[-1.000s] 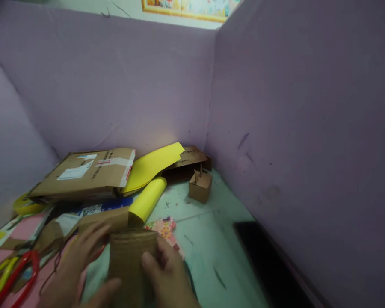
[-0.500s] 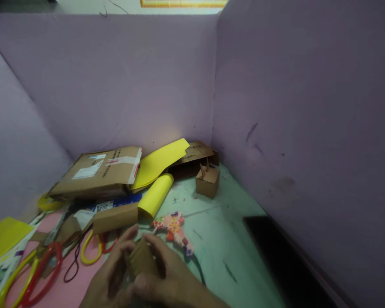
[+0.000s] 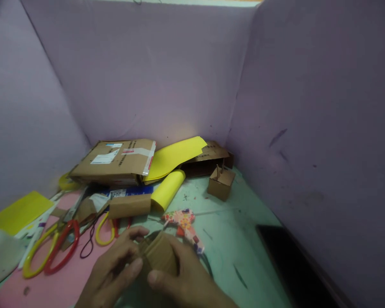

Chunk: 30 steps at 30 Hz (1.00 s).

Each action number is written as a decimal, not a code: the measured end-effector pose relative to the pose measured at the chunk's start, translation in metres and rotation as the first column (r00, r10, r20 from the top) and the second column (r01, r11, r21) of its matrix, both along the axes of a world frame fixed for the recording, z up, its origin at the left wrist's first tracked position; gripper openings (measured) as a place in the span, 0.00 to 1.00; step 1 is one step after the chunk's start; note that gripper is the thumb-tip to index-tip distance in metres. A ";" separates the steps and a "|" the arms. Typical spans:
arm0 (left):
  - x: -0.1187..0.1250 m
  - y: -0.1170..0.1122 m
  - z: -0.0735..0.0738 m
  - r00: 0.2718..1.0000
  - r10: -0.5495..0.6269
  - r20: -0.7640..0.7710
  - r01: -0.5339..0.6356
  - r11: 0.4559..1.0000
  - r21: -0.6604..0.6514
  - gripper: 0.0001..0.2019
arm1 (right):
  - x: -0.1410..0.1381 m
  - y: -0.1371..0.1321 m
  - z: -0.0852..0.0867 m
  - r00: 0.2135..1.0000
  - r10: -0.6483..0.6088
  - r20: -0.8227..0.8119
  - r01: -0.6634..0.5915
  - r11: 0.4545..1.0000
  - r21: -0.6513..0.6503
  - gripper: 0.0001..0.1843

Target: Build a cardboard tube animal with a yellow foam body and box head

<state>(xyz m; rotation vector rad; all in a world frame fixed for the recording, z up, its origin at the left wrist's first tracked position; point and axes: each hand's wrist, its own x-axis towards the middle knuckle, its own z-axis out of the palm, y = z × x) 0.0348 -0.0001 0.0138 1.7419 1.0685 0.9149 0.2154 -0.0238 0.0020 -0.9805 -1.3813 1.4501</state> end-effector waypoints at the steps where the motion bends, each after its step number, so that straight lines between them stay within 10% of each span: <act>1: 0.001 -0.001 -0.001 1.000 0.013 -0.004 -0.013 1.000 0.016 0.15 | -0.001 0.000 -0.001 1.000 0.018 -0.008 -0.017 1.000 0.013 0.32; 20: 0.002 0.002 -0.002 0.981 0.090 -0.170 -0.024 0.934 0.355 0.10 | -0.005 -0.003 -0.004 0.934 -0.083 0.348 0.014 0.981 0.196 0.27; 24: -0.001 0.006 0.000 0.961 0.277 -0.022 -0.258 0.919 0.299 0.11 | -0.002 -0.001 -0.001 0.905 -0.299 0.301 0.247 0.948 0.200 0.41; 27: -0.007 0.013 -0.008 0.865 0.491 0.106 -0.500 0.861 0.097 0.11 | 0.006 0.001 0.001 0.800 -0.551 0.239 0.518 0.834 0.187 0.26; 30: -0.009 0.017 -0.021 0.800 0.581 0.148 -0.583 0.812 -0.034 0.12 | 0.009 0.002 0.002 0.843 -0.483 0.237 0.482 0.874 0.063 0.25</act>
